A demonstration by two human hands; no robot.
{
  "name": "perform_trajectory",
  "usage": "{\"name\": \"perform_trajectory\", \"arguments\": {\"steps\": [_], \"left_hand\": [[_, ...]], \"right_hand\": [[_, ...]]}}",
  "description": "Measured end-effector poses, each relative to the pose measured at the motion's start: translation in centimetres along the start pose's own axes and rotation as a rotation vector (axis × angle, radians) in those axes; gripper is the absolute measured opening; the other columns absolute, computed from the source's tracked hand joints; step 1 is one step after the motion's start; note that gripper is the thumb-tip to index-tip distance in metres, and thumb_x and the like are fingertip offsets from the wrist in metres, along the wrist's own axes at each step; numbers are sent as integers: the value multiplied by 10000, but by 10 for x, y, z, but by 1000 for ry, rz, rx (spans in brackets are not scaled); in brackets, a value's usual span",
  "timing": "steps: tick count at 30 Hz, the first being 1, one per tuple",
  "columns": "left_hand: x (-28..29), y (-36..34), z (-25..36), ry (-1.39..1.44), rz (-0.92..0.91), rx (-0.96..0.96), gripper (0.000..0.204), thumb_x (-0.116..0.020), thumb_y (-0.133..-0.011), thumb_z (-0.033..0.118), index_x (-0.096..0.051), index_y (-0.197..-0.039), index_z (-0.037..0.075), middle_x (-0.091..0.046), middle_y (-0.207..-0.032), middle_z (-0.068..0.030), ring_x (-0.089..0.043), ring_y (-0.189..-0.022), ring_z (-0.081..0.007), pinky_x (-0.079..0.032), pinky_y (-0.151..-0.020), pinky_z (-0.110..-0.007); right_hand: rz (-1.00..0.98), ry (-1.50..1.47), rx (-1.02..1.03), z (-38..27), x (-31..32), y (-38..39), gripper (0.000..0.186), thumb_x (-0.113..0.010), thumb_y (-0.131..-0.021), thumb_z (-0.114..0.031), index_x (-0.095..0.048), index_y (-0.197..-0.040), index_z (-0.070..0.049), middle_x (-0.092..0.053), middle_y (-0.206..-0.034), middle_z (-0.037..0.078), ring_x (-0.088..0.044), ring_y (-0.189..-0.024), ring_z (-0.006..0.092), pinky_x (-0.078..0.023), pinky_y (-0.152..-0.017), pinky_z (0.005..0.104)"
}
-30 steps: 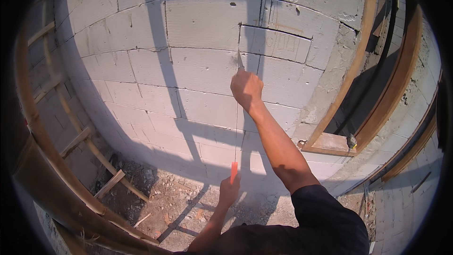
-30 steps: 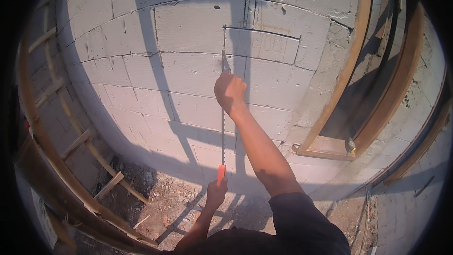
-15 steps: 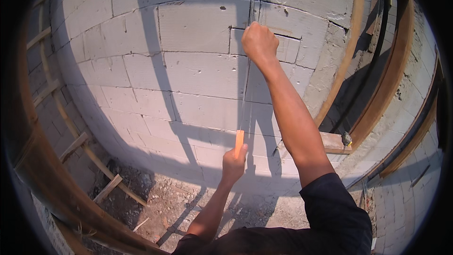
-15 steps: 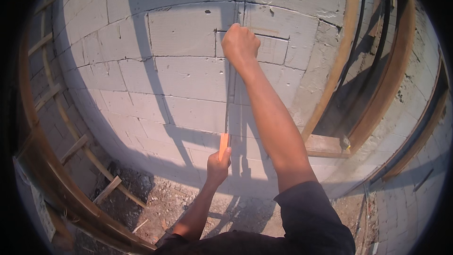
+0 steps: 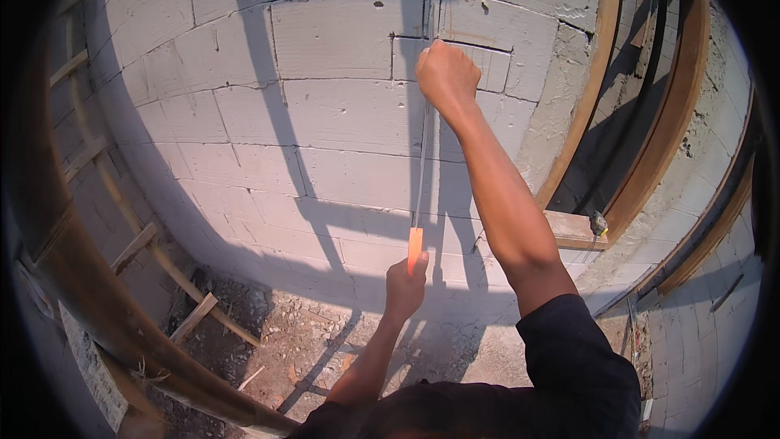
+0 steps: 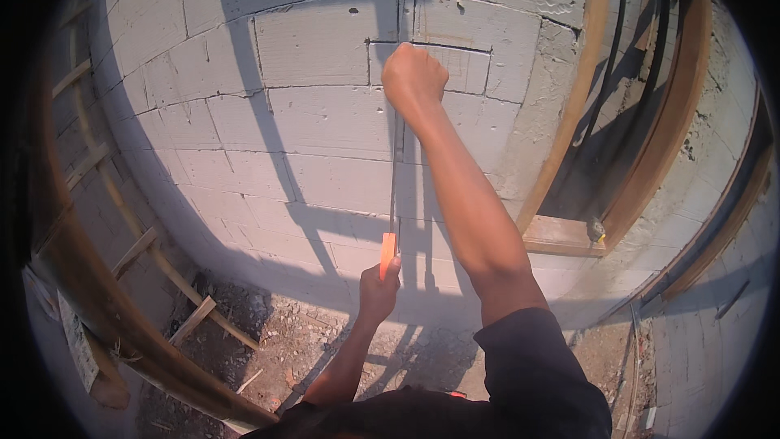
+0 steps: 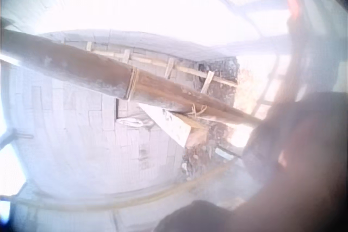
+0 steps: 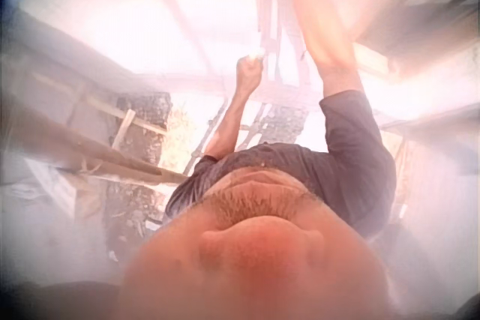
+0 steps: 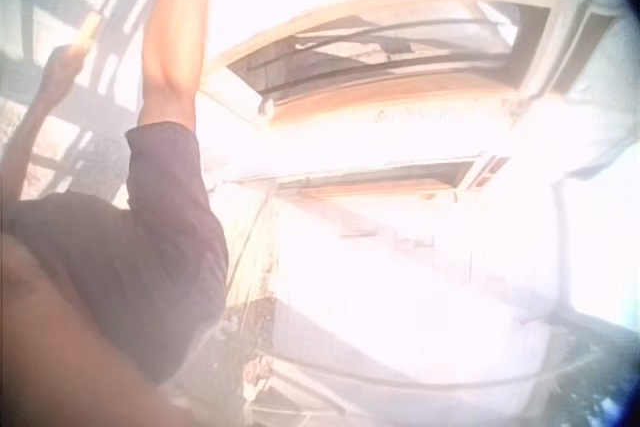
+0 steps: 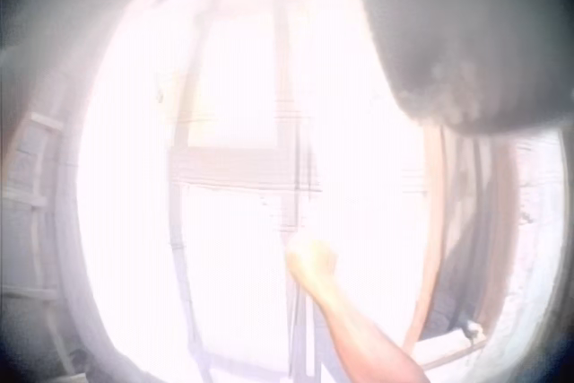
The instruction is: The person saws through the mortar and blocks of an interior wall using a hand saw.
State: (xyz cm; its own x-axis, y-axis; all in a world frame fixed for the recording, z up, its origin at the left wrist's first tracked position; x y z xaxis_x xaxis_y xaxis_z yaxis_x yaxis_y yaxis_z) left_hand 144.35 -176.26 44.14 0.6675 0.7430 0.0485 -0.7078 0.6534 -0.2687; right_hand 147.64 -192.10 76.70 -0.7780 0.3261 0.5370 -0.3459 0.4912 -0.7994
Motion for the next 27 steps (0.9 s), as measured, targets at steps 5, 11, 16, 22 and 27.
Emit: {"name": "perform_trajectory", "arguments": {"steps": [5, 11, 16, 22, 27], "left_hand": [[6, -45, 43, 67, -26, -48, 508, -539, -999, 352, -485, -622, 16, -395, -515, -4, -368, -522, -98, -328, -482, -350], [-10, -6, -14, 15, 27, 13, 508, -547, -997, 359, -498, -644, -4, -393, -515, -27, -372, -524, -106, -328, -485, -363], [-2, -13, 3, -25, 30, -67, 516, -551, -995, 358, -490, -640, -11, -393, -516, -37, -377, -520, -108, -330, -483, -364], [4, -54, 34, 92, -43, -77, 501, -576, -981, 347, -483, -637, -6, -386, -518, -32, -380, -509, -107, -339, -481, -356], [-13, 5, -39, -29, 37, 41, 482, -563, -982, 339, -489, -659, -11, -404, -522, -53, -382, -517, -107, -347, -484, -365]], "right_hand": [[52, 3, 36, -17, 28, -59, 205, -542, -811, -83, -720, -840, 15, -706, -897, 247, -696, -884, 412, -538, -755, 509], [-14, -13, -51, 14, -30, 1, 227, -524, -852, -106, -719, -867, 11, -708, -910, 239, -694, -903, 408, -537, -768, 507], [7, 43, 10, 3, 0, -8, 241, -522, -878, -139, -716, -867, 4, -708, -902, 239, -698, -871, 411, -541, -747, 509], [3, 22, 67, -15, 13, -58, 242, -529, -887, -166, -700, -896, 5, -705, -881, 240, -696, -858, 421, -540, -740, 518], [-45, 1, -42, 27, -47, 28, 257, -513, -897, -172, -688, -962, 5, -702, -844, 239, -695, -856, 418, -535, -740, 533]]}}
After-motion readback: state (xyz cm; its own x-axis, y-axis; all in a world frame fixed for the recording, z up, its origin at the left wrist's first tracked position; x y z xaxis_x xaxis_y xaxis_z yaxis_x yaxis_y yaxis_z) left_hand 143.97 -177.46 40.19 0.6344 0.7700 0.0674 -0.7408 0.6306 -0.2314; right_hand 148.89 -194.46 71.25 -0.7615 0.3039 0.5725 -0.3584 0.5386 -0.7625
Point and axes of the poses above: each hand's wrist, its own y-axis away from the middle knuckle, its own x-axis out of the back of the hand, z = x × y, the point moved 5 cm from there along -y, towards the middle knuckle
